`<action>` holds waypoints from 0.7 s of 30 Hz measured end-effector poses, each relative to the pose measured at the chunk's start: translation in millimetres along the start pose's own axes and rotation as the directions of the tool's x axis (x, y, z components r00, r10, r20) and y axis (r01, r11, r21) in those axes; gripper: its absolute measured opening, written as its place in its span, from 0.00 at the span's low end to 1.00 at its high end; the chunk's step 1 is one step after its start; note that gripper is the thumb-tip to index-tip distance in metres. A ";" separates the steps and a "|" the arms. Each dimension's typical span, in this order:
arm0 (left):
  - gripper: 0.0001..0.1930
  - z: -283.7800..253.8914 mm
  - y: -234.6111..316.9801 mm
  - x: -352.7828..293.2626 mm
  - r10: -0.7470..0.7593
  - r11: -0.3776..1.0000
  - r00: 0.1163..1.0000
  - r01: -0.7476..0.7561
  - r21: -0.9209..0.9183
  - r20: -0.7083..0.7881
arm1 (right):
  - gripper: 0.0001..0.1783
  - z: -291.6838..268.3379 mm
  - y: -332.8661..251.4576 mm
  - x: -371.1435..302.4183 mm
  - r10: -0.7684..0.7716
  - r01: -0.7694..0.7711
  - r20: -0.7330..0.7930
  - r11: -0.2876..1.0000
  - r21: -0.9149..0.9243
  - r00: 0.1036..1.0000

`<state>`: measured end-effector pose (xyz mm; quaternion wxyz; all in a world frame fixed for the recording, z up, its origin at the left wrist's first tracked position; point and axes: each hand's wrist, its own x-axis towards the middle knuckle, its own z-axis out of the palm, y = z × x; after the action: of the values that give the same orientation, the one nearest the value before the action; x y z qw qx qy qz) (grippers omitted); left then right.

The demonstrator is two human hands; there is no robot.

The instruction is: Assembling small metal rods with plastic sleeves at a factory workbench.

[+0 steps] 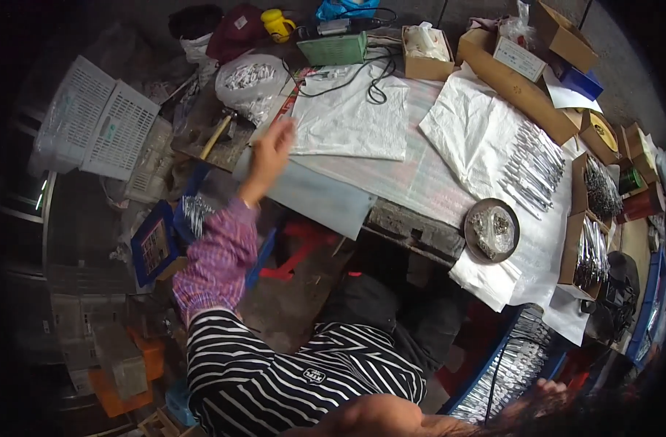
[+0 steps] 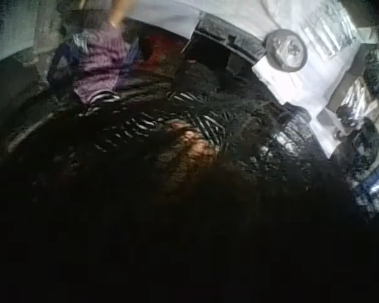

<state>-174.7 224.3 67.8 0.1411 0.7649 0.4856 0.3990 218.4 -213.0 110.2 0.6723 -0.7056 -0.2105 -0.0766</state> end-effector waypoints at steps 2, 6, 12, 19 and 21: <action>0.15 -29.0 -42.2 55.6 -0.041 0.963 0.999 0.038 0.268 0.007 | 0.07 -18.7 39.0 -19.2 0.247 -0.294 0.228 0.935 0.199 0.942; 0.12 -55.5 -134.8 96.0 0.106 0.930 0.991 -0.068 0.361 -0.086 | 0.02 -6.6 66.1 -105.2 0.618 -0.667 0.280 0.733 0.131 0.734; 0.13 -28.8 -161.5 84.4 0.162 0.840 0.987 -0.141 0.525 0.006 | 0.03 33.0 40.1 -141.6 0.620 -0.693 0.612 0.704 -0.157 0.491; 0.13 -47.3 -184.3 83.4 0.006 0.991 0.987 -0.026 0.129 0.159 | 0.15 77.5 46.1 -130.8 0.219 -0.449 0.884 0.893 -0.012 0.414; 0.13 -0.5 -125.7 77.4 0.016 0.994 0.982 0.004 -0.109 0.187 | 0.18 78.7 53.6 -135.6 0.235 -0.460 0.871 0.888 -0.011 0.432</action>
<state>-238.0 351.9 28.9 0.2265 0.7916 0.4453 0.3517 104.0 -162.5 1.3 0.5570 -0.5957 -0.3694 0.4455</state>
